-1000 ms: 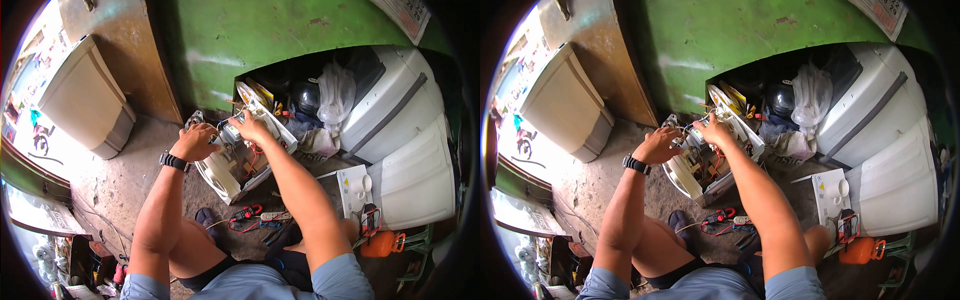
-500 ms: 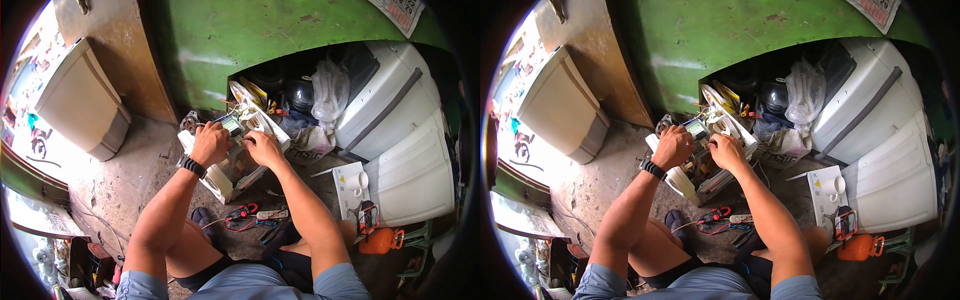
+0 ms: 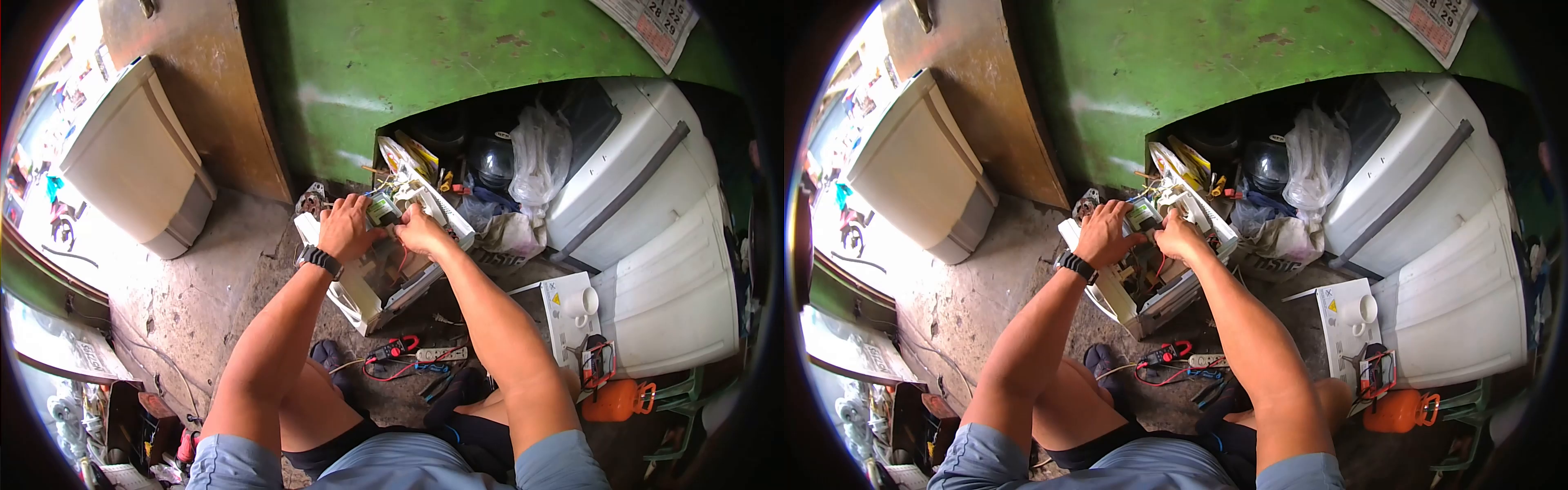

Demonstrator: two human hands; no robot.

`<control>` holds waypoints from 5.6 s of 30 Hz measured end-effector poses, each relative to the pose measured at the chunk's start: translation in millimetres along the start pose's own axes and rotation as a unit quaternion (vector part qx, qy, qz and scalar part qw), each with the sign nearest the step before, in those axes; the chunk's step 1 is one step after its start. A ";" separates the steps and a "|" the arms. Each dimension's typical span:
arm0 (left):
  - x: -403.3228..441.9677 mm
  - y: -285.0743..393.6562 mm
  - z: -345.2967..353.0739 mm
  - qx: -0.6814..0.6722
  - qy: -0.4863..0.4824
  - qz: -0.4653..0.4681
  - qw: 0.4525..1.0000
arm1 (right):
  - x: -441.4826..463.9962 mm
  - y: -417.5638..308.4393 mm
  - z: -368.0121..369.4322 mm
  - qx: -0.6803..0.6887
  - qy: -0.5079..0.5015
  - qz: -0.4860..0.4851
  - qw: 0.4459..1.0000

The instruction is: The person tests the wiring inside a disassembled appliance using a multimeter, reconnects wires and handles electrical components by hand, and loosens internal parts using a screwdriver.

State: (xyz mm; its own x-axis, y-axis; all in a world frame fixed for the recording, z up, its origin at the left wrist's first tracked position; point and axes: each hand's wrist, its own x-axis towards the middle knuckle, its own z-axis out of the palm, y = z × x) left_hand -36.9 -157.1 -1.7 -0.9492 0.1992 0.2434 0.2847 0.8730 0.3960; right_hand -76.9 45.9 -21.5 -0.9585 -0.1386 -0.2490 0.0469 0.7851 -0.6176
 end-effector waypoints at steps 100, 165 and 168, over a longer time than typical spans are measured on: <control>-115.6 113.0 -86.7 -0.266 -0.228 0.233 0.907 | -154.7 407.7 186.3 -0.021 0.248 0.282 0.927; -75.1 29.1 -42.5 0.098 0.147 -0.011 0.984 | -319.8 178.4 -65.4 0.441 -0.206 0.016 0.873; -114.7 80.8 -71.3 -0.052 0.109 0.134 0.984 | -329.3 173.0 -74.1 0.449 -0.211 0.006 0.868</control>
State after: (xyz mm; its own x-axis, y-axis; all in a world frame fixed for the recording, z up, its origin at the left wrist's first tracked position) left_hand 104.5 -141.1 65.6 -0.7903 0.3053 0.5313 0.5435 0.7498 0.3775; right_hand 226.0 272.1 9.0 -0.7765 -0.4913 -0.3945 0.4385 0.0282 -0.8983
